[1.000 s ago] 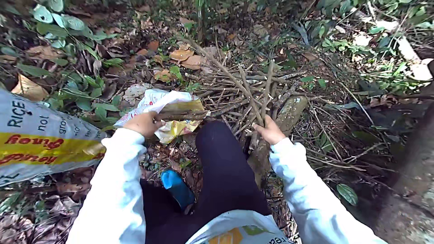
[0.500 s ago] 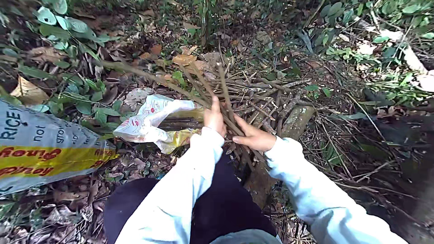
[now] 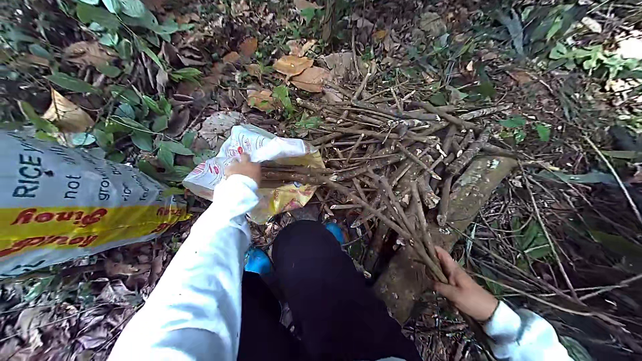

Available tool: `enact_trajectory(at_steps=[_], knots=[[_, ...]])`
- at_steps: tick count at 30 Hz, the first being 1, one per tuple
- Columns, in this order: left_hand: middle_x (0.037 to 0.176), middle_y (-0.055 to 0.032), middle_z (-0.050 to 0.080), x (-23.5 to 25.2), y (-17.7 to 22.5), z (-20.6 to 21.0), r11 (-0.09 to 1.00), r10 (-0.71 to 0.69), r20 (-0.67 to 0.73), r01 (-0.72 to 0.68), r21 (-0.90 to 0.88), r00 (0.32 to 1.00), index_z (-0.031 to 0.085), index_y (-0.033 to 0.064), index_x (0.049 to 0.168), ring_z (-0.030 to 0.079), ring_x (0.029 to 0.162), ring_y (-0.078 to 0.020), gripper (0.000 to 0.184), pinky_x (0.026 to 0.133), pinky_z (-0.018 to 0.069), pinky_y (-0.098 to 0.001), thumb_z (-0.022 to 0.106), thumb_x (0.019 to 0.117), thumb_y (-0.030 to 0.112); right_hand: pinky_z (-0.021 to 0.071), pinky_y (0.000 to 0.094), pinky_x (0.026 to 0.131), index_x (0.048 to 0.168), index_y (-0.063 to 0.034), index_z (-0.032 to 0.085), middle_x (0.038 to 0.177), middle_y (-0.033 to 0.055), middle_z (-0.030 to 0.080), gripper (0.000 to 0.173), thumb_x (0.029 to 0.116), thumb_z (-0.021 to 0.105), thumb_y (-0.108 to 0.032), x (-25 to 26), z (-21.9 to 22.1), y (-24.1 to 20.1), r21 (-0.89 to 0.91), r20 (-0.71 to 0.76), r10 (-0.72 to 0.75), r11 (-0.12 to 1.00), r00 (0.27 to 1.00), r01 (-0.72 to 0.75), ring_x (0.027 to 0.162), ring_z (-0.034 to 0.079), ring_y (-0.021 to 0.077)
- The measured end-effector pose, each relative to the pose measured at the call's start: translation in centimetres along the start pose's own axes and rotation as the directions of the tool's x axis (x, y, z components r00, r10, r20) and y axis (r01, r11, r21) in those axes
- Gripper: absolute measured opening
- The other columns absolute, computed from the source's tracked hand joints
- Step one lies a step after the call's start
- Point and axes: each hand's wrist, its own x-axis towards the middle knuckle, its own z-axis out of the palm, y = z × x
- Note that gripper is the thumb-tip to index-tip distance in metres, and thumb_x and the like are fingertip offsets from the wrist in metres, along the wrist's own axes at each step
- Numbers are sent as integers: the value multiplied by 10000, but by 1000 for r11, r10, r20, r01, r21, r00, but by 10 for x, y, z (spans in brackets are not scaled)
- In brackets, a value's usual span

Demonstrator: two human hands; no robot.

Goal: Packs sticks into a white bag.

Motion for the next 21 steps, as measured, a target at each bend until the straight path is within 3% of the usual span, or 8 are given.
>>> enact_trajectory(at_steps=[2,4,5,9,12,16,19,21], knots=[[1522,-352,432,9,-15,1,999,28,68,-25,-44,997,586,33,1436,530,1272,-589,568,962,463,-753,773,903,94,558,465,922,1599,-27,246,1321,228,613,933,757,644,23,9,13,-16,-86,36,31,996,999,-28,1096,668,271],[1527,-306,459,2,-5,-14,997,51,33,-49,-55,998,549,20,1464,572,1232,-571,615,936,482,-752,753,883,9,520,601,972,1627,-52,212,1316,309,616,883,867,653,39,31,34,-48,-245,66,60,969,996,-42,1145,658,432],[1545,-273,456,-2,0,-20,998,46,4,-46,-43,999,554,25,1459,584,1217,-566,610,920,489,-753,738,878,-18,508,633,987,1638,-76,189,1328,311,616,862,917,654,6,46,45,-65,-344,93,69,938,993,-33,1156,656,466],[1589,-258,406,-9,-9,-25,994,64,-74,-71,-85,995,549,6,1448,594,1191,-575,622,898,493,-767,729,855,-51,493,661,998,1666,-229,190,1473,268,526,775,1006,572,-89,111,93,-119,-646,207,56,757,977,94,1236,607,488],[1618,-220,379,-12,-13,-23,996,60,-54,-63,-63,997,540,20,1461,614,1178,-547,629,883,511,-743,708,861,-66,484,688,981,1664,-260,199,1482,320,486,770,1007,511,-9,156,125,-145,-715,288,25,671,957,198,1245,578,538],[1596,-237,402,-17,-4,-20,990,138,-51,-137,12,989,557,9,1437,637,1117,-550,616,853,527,-739,735,851,-54,456,730,994,1642,-258,284,1485,354,472,728,1009,543,-10,211,162,-180,-694,325,-14,676,946,248,1279,542,569],[1531,-250,487,-26,0,-31,965,263,-159,-258,55,952,649,-6,1324,669,1003,-567,465,753,529,-753,706,868,-78,464,751,962,1598,-230,398,1415,375,522,704,968,659,-52,247,179,-205,-636,280,-197,695,939,336,1235,561,585],[1461,-256,558,-32,3,-38,931,362,-296,-356,74,884,708,-17,1199,678,932,-578,377,683,513,-772,650,853,-153,391,715,1096,1533,-194,513,1475,316,522,538,1009,618,-131,269,196,-219,-556,150,-314,757,938,342,1376,487,516]])
